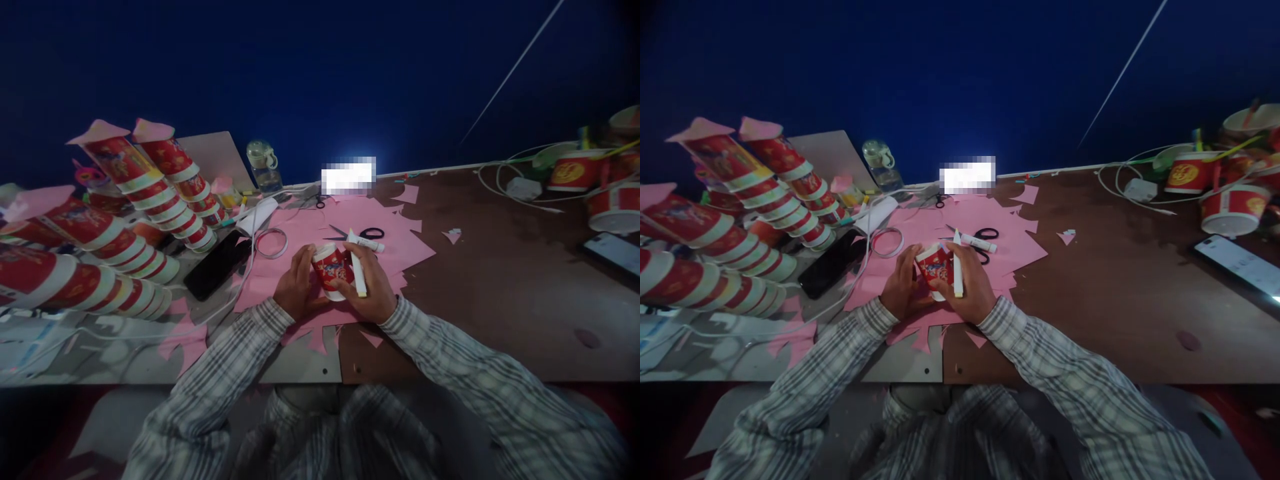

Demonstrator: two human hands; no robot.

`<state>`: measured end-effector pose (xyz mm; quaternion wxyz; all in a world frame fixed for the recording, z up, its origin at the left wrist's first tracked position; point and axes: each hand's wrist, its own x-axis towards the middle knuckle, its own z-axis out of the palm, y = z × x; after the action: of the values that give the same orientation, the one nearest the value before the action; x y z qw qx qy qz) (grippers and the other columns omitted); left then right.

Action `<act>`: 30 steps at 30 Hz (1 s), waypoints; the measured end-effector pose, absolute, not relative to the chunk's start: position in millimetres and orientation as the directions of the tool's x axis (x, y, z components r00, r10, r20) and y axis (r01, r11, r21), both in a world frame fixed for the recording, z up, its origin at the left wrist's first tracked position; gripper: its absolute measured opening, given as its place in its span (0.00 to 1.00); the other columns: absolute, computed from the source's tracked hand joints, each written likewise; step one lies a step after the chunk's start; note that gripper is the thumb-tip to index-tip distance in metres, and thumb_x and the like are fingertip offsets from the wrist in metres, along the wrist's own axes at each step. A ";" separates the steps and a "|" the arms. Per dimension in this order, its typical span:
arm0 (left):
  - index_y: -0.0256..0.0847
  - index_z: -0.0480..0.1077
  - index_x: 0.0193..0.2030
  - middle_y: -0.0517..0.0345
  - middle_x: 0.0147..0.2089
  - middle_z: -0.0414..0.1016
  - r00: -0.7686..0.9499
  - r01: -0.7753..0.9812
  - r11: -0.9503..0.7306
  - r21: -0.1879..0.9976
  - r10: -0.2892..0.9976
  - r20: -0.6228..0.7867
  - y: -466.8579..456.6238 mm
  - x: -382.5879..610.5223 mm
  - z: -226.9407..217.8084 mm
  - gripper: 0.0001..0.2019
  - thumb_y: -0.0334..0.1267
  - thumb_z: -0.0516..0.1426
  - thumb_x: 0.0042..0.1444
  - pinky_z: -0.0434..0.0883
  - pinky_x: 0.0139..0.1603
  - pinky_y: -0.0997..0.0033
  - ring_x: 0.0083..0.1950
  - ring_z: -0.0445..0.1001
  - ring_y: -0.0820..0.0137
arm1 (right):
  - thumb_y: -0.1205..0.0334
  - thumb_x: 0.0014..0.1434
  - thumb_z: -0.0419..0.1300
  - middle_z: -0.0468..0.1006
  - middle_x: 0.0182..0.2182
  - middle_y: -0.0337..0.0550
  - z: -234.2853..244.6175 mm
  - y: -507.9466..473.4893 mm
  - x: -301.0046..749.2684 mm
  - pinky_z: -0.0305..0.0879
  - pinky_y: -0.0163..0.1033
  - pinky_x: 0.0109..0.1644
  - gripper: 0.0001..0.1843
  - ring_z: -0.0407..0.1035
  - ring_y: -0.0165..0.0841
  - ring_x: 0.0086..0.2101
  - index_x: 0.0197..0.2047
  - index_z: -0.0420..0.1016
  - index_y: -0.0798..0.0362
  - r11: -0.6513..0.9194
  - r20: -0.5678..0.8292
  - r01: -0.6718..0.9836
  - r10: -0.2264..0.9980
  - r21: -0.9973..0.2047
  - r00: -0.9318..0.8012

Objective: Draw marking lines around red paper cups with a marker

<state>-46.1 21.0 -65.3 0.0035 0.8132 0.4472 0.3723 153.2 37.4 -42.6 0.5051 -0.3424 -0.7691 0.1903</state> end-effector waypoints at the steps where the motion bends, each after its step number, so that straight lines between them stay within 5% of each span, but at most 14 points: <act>1: 0.37 0.41 0.74 0.28 0.66 0.61 0.311 0.729 -0.591 0.346 0.736 0.601 20.9 -46.0 -64.7 0.51 0.70 0.53 0.56 0.76 0.57 0.46 0.68 0.66 0.44 | 0.51 0.62 0.62 0.74 0.51 0.58 -41.8 37.1 153.3 0.72 0.59 0.54 0.31 0.71 0.48 0.48 0.64 0.61 0.52 0.700 0.654 0.327 0.712 -0.635 -0.255; 7: 0.36 0.41 0.73 0.26 0.66 0.61 0.297 0.743 -0.557 0.372 0.772 0.562 20.7 -47.5 -64.8 0.51 0.67 0.57 0.55 0.81 0.48 0.50 0.66 0.68 0.43 | 0.53 0.62 0.62 0.74 0.47 0.54 -41.2 36.6 155.1 0.73 0.57 0.49 0.31 0.71 0.45 0.44 0.64 0.61 0.51 0.697 0.641 0.318 0.717 -0.643 -0.274; 17: 0.35 0.46 0.71 0.28 0.65 0.65 0.252 0.710 -0.557 0.431 0.772 0.583 20.1 -46.3 -63.5 0.47 0.58 0.62 0.56 0.81 0.51 0.51 0.59 0.76 0.50 | 0.55 0.61 0.62 0.73 0.47 0.53 -29.1 29.8 157.9 0.73 0.55 0.49 0.30 0.71 0.45 0.44 0.64 0.60 0.50 0.752 0.690 0.242 0.659 -0.614 -0.299; 22: 0.40 0.43 0.72 0.30 0.68 0.62 0.233 0.643 -0.566 0.515 0.786 0.573 22.4 -49.5 -65.8 0.48 0.54 0.65 0.54 0.80 0.55 0.50 0.65 0.72 0.50 | 0.59 0.61 0.62 0.74 0.43 0.50 -28.0 25.9 159.0 0.73 0.55 0.48 0.26 0.71 0.43 0.42 0.61 0.64 0.48 0.791 0.754 0.206 0.612 -0.576 -0.239; 30: 0.46 0.37 0.74 0.36 0.69 0.61 0.251 0.637 -0.613 0.468 0.738 0.626 23.2 -51.5 -63.0 0.49 0.61 0.61 0.56 0.76 0.62 0.44 0.70 0.66 0.47 | 0.50 0.64 0.59 0.72 0.50 0.55 -37.3 27.8 159.2 0.75 0.55 0.53 0.28 0.74 0.44 0.48 0.64 0.61 0.51 0.611 0.582 0.094 0.783 -0.786 -0.219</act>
<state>-51.5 23.2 -63.0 0.0592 0.7887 0.4358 0.4295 159.2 27.8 -37.3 0.5442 -0.3073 -0.7137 0.3164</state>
